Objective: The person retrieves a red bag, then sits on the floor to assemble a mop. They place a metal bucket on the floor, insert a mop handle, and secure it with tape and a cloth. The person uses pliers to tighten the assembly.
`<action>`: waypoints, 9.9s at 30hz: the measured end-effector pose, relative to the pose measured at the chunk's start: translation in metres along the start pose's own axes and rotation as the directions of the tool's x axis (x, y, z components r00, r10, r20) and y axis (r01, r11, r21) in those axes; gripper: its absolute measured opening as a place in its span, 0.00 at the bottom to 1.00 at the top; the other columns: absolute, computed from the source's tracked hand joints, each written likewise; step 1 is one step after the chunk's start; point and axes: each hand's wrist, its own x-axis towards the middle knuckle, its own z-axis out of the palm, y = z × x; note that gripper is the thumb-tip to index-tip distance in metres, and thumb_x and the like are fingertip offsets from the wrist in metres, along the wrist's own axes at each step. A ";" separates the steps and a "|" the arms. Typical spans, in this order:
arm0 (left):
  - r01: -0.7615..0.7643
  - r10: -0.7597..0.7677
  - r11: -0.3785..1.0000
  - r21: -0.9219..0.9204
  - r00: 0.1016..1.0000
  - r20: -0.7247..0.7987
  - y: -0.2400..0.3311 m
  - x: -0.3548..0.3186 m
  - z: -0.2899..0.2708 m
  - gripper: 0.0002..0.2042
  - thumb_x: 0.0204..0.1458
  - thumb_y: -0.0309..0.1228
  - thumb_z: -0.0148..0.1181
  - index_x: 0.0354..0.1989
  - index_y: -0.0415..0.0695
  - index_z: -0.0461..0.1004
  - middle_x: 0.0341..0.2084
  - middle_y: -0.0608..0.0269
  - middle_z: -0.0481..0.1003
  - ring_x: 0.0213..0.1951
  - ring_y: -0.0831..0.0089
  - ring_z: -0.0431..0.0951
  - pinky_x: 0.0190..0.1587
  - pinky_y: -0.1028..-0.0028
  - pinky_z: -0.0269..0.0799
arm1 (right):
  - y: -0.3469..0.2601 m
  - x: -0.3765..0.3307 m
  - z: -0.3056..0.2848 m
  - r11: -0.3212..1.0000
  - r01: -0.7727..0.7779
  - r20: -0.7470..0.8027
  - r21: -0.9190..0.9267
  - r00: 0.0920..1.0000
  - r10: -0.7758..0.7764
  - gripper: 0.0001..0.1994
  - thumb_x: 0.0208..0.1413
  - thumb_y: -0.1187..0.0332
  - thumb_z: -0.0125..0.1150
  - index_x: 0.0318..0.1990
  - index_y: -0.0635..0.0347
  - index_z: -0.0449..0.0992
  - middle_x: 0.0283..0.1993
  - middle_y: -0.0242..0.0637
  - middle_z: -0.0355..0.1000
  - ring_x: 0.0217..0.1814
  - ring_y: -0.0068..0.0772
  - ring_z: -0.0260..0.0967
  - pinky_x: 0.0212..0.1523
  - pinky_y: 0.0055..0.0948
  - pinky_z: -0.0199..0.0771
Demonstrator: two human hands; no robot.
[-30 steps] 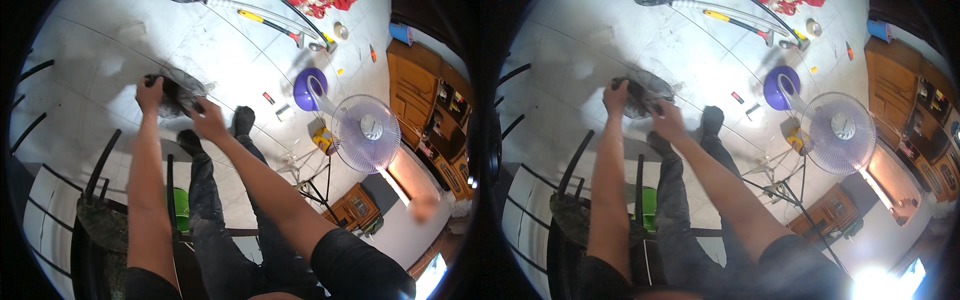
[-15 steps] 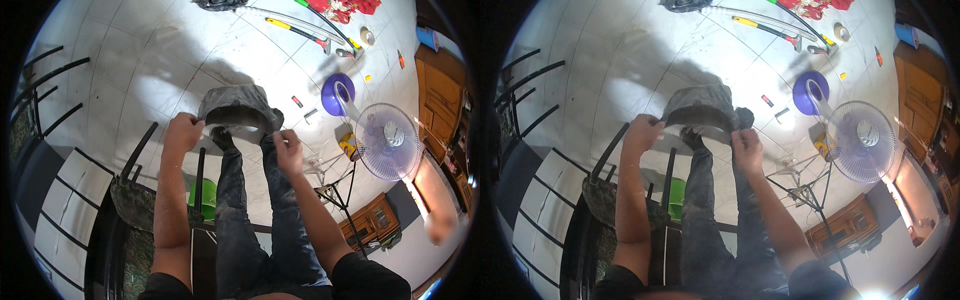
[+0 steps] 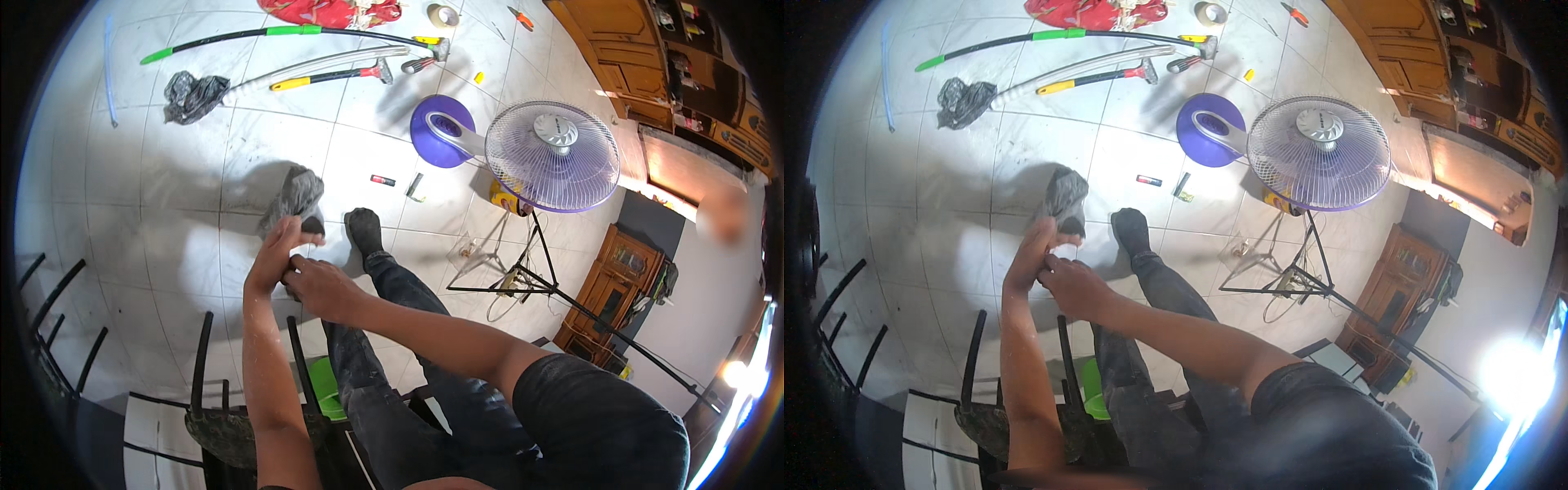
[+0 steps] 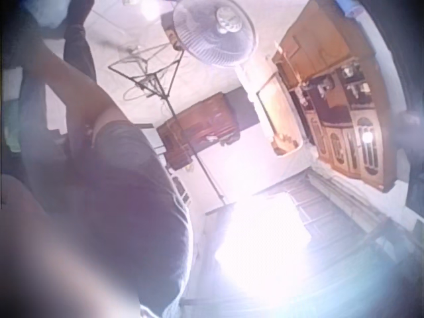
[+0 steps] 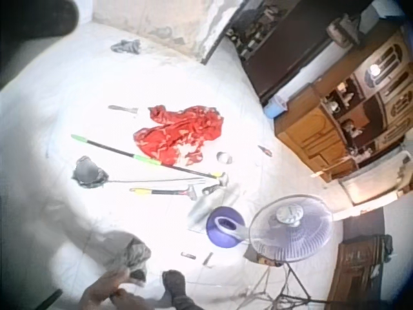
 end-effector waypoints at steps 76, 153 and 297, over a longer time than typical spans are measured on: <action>0.346 -0.003 0.790 0.507 0.828 -0.561 -0.321 0.004 0.012 0.30 0.69 0.52 0.55 0.65 0.37 0.65 0.59 0.51 0.72 0.55 0.56 0.81 0.58 0.63 0.78 | 0.630 -0.338 -0.187 0.304 -0.931 -0.725 0.200 0.068 0.685 0.37 0.55 0.50 0.70 0.66 0.63 0.64 0.66 0.55 0.68 0.68 0.58 0.70 0.66 0.58 0.70; -0.664 0.542 0.370 0.649 0.722 0.430 -0.133 0.209 0.128 0.34 0.46 0.37 0.82 0.60 0.41 0.70 0.55 0.56 0.78 0.56 0.68 0.78 0.61 0.66 0.74 | 0.364 -0.064 -0.123 0.915 0.158 -0.327 -0.372 0.900 -0.288 0.23 0.49 0.67 0.75 0.49 0.64 0.72 0.46 0.55 0.80 0.53 0.60 0.78 0.50 0.51 0.79; -0.042 0.197 -0.082 0.996 0.979 0.058 -0.031 0.276 0.130 0.44 0.52 0.59 0.71 0.68 0.35 0.68 0.58 0.35 0.76 0.60 0.47 0.78 0.65 0.59 0.71 | 0.405 -0.213 -0.105 0.970 -0.120 -0.822 -0.211 0.559 -0.110 0.21 0.57 0.62 0.72 0.54 0.63 0.77 0.63 0.52 0.72 0.67 0.58 0.68 0.70 0.53 0.65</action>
